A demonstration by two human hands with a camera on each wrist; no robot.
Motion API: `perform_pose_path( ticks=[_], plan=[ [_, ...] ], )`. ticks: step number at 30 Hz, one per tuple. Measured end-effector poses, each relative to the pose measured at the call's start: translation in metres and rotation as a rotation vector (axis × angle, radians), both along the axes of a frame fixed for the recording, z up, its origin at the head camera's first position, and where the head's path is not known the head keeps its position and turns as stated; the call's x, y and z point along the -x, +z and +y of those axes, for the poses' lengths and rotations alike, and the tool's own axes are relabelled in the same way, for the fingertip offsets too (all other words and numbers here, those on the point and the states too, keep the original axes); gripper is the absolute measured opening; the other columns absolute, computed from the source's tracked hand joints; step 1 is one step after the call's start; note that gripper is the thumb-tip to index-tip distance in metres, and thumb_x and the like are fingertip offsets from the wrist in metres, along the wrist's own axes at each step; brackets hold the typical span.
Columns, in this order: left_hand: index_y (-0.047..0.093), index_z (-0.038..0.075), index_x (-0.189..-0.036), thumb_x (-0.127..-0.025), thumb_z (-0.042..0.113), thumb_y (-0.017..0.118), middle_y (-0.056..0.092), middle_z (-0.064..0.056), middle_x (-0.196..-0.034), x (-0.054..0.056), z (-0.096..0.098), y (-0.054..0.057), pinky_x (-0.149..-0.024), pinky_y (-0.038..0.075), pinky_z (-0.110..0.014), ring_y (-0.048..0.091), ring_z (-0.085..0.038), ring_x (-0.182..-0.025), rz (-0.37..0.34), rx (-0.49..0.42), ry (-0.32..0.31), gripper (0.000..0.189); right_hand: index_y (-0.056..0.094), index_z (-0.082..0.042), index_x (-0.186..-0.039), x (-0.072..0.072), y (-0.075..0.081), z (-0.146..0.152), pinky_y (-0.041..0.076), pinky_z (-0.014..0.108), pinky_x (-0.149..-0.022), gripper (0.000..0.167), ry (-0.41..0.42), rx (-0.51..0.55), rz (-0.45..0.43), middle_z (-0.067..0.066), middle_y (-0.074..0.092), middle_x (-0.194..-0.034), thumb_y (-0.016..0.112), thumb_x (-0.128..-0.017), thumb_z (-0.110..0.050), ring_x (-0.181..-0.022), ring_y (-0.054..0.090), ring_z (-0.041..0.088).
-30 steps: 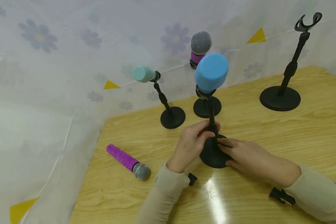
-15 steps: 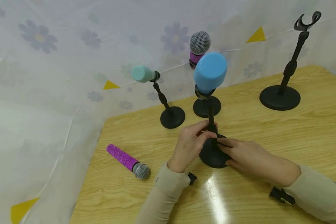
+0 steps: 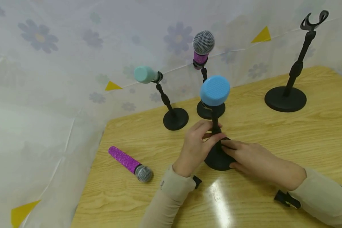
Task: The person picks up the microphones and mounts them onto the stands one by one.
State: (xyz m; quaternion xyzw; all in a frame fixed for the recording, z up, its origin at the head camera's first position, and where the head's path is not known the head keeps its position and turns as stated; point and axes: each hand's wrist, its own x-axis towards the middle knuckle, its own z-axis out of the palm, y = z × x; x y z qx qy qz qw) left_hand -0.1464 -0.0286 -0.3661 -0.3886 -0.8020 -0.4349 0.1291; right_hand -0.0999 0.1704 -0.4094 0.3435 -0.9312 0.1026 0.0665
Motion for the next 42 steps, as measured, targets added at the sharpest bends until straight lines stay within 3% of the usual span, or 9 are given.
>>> perform_pose_path(
  ticks=[11, 18, 24, 29, 36, 38, 42],
  plan=[
    [0.069, 0.009, -0.121, -0.097, 0.019, 0.067, 0.067, -0.007, -0.122, 0.000, -0.005, -0.001, -0.087, 0.058, -0.016, 0.068, -0.013, -0.112, -0.137, -0.041, -0.052, 0.026, 0.067, -0.001, -0.128, 0.000, 0.001, -0.001, 0.063, 0.040, -0.075, 0.053, -0.002, -0.006, -0.008, 0.019, 0.060, -0.139, 0.083, -0.083, -0.024, -0.112, 0.069, 0.034],
    [0.066, 0.009, -0.127, -0.101, 0.017, 0.061, 0.071, -0.009, -0.117, 0.002, -0.007, 0.003, -0.091, 0.056, -0.016, 0.069, -0.009, -0.108, -0.131, 0.000, -0.090, 0.028, 0.067, -0.001, -0.128, 0.001, 0.000, -0.002, 0.062, 0.043, -0.076, 0.055, -0.002, 0.033, -0.012, 0.019, 0.060, -0.139, 0.085, -0.081, -0.023, -0.111, 0.069, 0.035],
    [0.067, 0.009, -0.122, -0.102, 0.016, 0.058, 0.073, -0.006, -0.116, 0.002, -0.008, 0.005, -0.095, 0.055, -0.018, 0.069, -0.011, -0.110, -0.170, 0.016, -0.093, 0.023, 0.067, -0.001, -0.129, 0.000, 0.003, -0.003, 0.062, 0.042, -0.077, 0.055, -0.001, 0.045, -0.011, 0.018, 0.060, -0.139, 0.085, -0.081, -0.021, -0.112, 0.069, 0.034],
    [0.065, 0.008, -0.119, -0.104, 0.016, 0.053, 0.071, -0.006, -0.116, 0.007, -0.008, 0.004, -0.097, 0.054, -0.019, 0.069, -0.010, -0.110, -0.203, 0.030, -0.150, 0.021, 0.067, 0.000, -0.129, -0.001, 0.003, -0.002, 0.062, 0.042, -0.077, 0.055, 0.006, 0.049, -0.007, 0.018, 0.060, -0.138, 0.085, -0.081, -0.020, -0.111, 0.070, 0.034],
    [0.062, 0.005, -0.122, -0.104, 0.013, 0.050, 0.069, -0.013, -0.119, 0.012, -0.009, 0.002, -0.102, 0.054, -0.024, 0.067, -0.013, -0.114, -0.386, -0.048, -0.278, 0.023, 0.068, 0.000, -0.128, -0.002, 0.003, -0.001, 0.063, 0.040, -0.073, 0.055, -0.004, 0.034, -0.019, 0.019, 0.060, -0.138, 0.085, -0.081, -0.024, -0.108, 0.071, 0.034],
    [0.062, 0.005, -0.126, -0.104, 0.013, 0.053, 0.069, -0.014, -0.121, 0.012, -0.008, 0.003, -0.104, 0.053, -0.025, 0.067, -0.013, -0.116, -0.430, -0.068, -0.271, 0.025, 0.068, 0.000, -0.127, -0.002, 0.003, -0.001, 0.063, 0.040, -0.073, 0.055, -0.009, 0.030, -0.023, 0.020, 0.061, -0.138, 0.085, -0.081, -0.024, -0.108, 0.071, 0.035],
    [0.062, 0.010, -0.128, -0.101, 0.018, 0.061, 0.069, -0.009, -0.125, 0.008, -0.006, 0.006, -0.103, 0.053, -0.022, 0.066, -0.008, -0.118, -0.414, -0.051, -0.185, 0.028, 0.068, 0.001, -0.127, -0.002, 0.003, -0.002, 0.063, 0.041, -0.073, 0.054, -0.016, 0.022, -0.017, 0.020, 0.061, -0.137, 0.084, -0.082, -0.025, -0.109, 0.071, 0.035]
  ],
)
